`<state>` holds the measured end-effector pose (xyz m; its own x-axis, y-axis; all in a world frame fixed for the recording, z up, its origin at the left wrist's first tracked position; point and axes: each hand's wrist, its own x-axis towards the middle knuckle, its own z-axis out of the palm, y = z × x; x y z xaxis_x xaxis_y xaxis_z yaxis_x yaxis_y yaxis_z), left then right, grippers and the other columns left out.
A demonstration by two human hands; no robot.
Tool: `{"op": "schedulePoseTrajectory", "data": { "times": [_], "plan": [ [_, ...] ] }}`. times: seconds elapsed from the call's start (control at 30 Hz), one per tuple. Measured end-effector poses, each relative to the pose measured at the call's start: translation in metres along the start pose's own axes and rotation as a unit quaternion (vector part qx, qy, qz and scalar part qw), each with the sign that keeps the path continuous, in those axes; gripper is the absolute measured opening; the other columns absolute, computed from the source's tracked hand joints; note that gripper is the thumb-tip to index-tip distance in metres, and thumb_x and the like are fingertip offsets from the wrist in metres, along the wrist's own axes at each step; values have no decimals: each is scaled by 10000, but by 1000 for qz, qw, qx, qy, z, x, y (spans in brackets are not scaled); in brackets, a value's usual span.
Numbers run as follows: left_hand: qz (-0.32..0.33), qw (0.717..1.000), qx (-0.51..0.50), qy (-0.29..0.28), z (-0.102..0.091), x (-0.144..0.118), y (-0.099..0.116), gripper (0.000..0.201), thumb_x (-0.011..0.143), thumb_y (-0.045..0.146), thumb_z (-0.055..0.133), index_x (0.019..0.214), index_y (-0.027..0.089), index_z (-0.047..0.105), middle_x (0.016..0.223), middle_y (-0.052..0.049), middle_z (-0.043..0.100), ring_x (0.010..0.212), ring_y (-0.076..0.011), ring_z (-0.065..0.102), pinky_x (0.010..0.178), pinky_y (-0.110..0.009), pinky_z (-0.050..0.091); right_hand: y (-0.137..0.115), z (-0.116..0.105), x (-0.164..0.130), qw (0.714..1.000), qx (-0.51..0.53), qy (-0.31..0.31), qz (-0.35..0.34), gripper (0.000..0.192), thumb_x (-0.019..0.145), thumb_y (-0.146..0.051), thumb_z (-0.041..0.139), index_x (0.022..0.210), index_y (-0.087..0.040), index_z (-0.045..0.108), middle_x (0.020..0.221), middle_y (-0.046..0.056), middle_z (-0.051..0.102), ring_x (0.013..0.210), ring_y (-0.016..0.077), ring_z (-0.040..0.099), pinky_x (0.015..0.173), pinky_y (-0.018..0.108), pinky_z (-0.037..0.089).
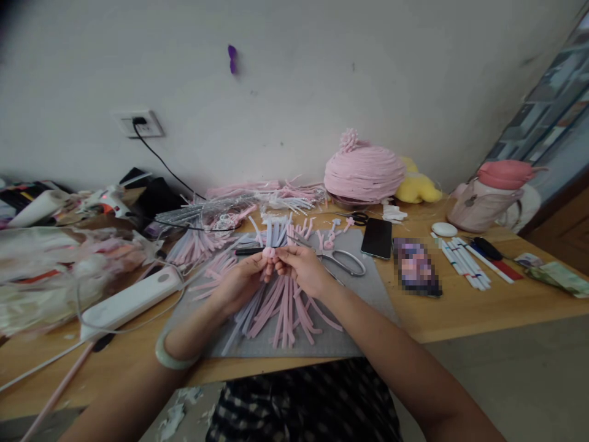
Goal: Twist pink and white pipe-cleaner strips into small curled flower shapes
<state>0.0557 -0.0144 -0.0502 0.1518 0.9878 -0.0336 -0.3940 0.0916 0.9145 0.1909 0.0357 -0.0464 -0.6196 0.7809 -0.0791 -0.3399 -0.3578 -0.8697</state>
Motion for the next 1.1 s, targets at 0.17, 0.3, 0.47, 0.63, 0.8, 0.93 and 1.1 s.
{"op": "schedulePoseTrajectory", "data": {
  "times": [0.17, 0.3, 0.47, 0.63, 0.8, 0.93, 1.1],
  "plan": [
    [15, 1000, 17, 18, 1, -1, 1, 140, 753, 262, 551, 700, 132, 559, 635, 0, 482, 581, -93, 421, 561, -221, 336, -6, 0, -2, 1000, -6, 0, 5, 152, 597, -236, 722, 674, -122, 657, 625, -9, 591, 535, 50, 499, 520, 189, 401],
    [33, 996, 74, 22, 4, -1, 0, 195, 783, 300, 509, 681, 138, 546, 600, 4, 500, 574, -101, 434, 587, -234, 352, -1, 2, -1, 999, -28, -3, -17, 188, 625, -287, 708, 671, -123, 628, 601, -23, 568, 517, 50, 492, 524, 201, 391],
    [48, 981, 185, 18, 7, -2, 1, 246, 809, 316, 456, 668, 140, 554, 580, -12, 573, 590, -127, 496, 632, -253, 395, 11, 7, 1, 999, -10, -28, -38, 224, 653, -345, 668, 639, -153, 554, 501, -70, 474, 406, 53, 439, 484, 230, 407],
    [69, 948, 310, 28, 4, 0, 3, 284, 796, 335, 444, 662, 143, 604, 627, -21, 629, 643, -153, 551, 689, -271, 428, 18, 7, 3, 999, 33, 14, 10, 211, 594, -292, 698, 623, -162, 534, 468, -87, 440, 377, 28, 346, 418, 187, 359],
    [77, 887, 448, 76, -4, 1, 9, 278, 770, 359, 478, 640, 159, 623, 591, 8, 605, 591, -143, 528, 587, -233, 384, 15, 3, 3, 996, 40, 37, 71, 167, 640, -284, 672, 667, -157, 567, 555, -30, 564, 500, 79, 519, 510, 211, 433],
    [130, 824, 535, 134, -4, -2, 14, 311, 763, 394, 502, 590, 156, 601, 525, 14, 539, 524, -121, 467, 516, -225, 312, 10, 1, 2, 992, 47, 45, 107, 82, 725, -228, 597, 694, -153, 583, 615, -1, 619, 584, 108, 591, 597, 251, 473],
    [176, 823, 535, 80, -3, -4, 22, 274, 788, 307, 461, 585, 159, 570, 599, -8, 555, 604, -132, 489, 588, -233, 343, 7, 0, 1, 990, 62, 46, 120, 68, 757, -174, 552, 704, -144, 582, 591, 2, 618, 553, 105, 593, 568, 248, 480]
  ]
}}
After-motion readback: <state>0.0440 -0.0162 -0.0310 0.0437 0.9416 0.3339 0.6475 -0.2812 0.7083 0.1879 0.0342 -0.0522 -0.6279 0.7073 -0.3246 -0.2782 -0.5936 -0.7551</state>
